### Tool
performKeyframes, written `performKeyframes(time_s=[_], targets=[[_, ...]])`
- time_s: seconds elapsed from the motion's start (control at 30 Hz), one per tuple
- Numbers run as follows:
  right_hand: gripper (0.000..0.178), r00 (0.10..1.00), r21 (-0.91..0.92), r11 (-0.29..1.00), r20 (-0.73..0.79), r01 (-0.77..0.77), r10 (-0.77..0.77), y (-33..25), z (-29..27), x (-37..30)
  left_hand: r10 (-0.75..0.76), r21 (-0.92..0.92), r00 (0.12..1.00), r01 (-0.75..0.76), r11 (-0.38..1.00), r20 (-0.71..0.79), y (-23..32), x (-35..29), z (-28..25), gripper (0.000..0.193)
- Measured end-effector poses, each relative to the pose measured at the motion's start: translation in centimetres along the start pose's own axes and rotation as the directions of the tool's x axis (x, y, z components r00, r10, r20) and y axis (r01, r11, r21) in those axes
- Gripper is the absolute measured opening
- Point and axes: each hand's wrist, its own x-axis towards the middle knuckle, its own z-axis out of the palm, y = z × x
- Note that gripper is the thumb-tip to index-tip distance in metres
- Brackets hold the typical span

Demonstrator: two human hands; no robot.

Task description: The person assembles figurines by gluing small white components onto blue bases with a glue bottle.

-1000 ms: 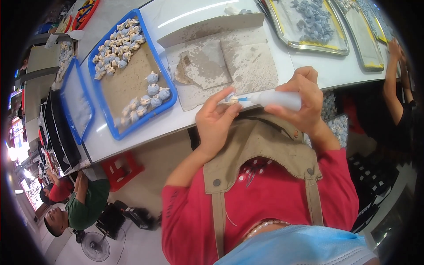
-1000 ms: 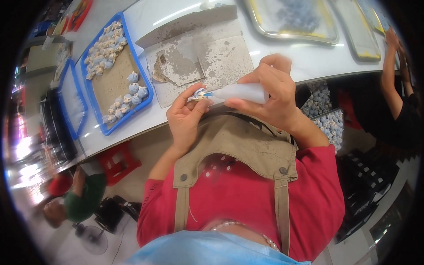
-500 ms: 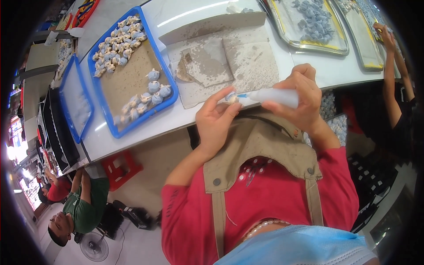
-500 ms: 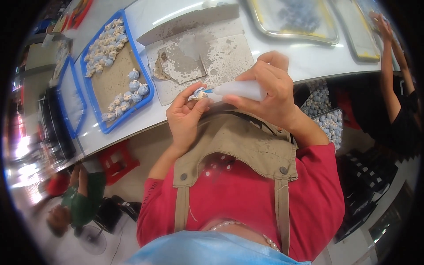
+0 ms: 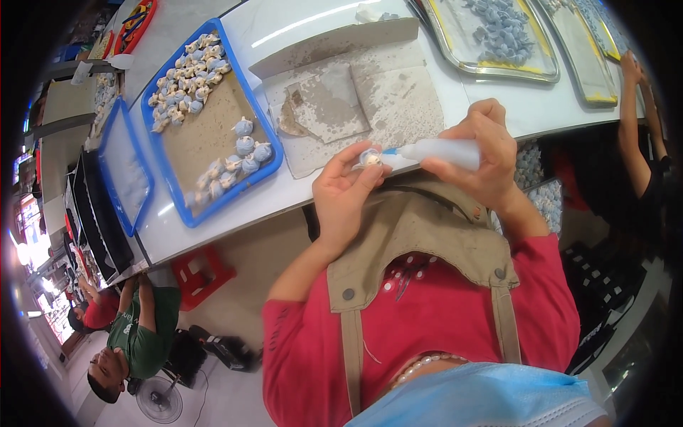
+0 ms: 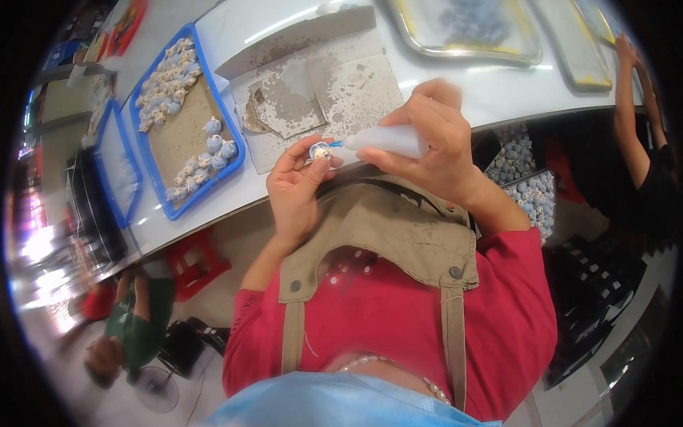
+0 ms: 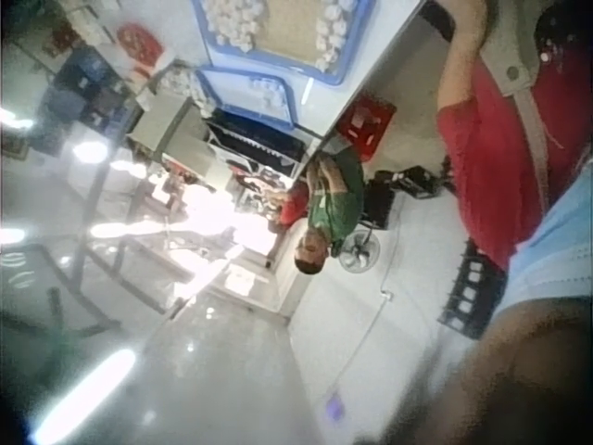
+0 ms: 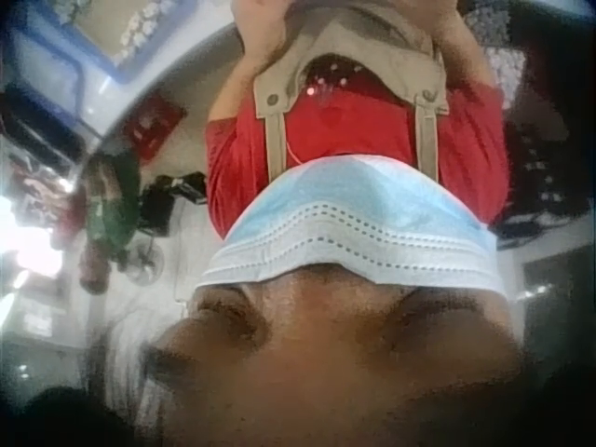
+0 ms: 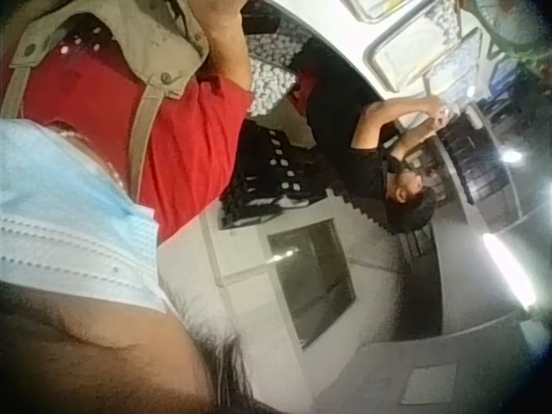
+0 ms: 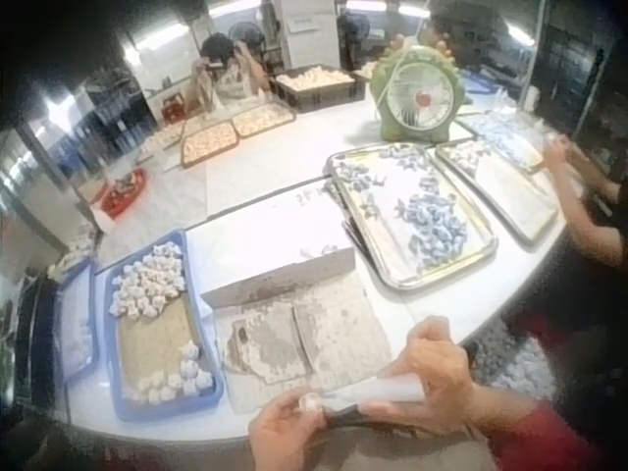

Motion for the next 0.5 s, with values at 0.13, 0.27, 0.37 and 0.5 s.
performKeyframes(time_s=[0.13, 0.27, 0.37, 0.5], targets=[[0.03, 1.0, -0.018, 1.0, 0.006, 0.018, -0.017, 0.2, 0.0, 0.0, -0.011, 0.0, 1.0, 0.011, 1.0, 0.007, 0.1, 0.0, 0.0, 0.036], [0.03, 1.0, -0.021, 0.999, 0.001, 0.026, -0.026, 0.1, 0.0, 0.1, 0.003, -0.007, 1.0, -0.003, 1.0, 0.005, 0.2, 0.0, -0.1, 0.035], [0.03, 0.999, 0.019, 0.999, 0.01, -0.032, 0.032, -0.2, -0.3, 0.0, 0.011, -0.019, 1.0, -0.011, 1.0, -0.001, 0.3, -0.1, -0.2, 0.035], [0.029, 0.994, 0.031, 0.994, -0.039, -0.102, 0.103, 0.9, 0.5, -0.3, -0.003, -0.013, 1.0, 0.003, 1.0, -0.01, 0.2, 0.2, -0.7, 0.035]])
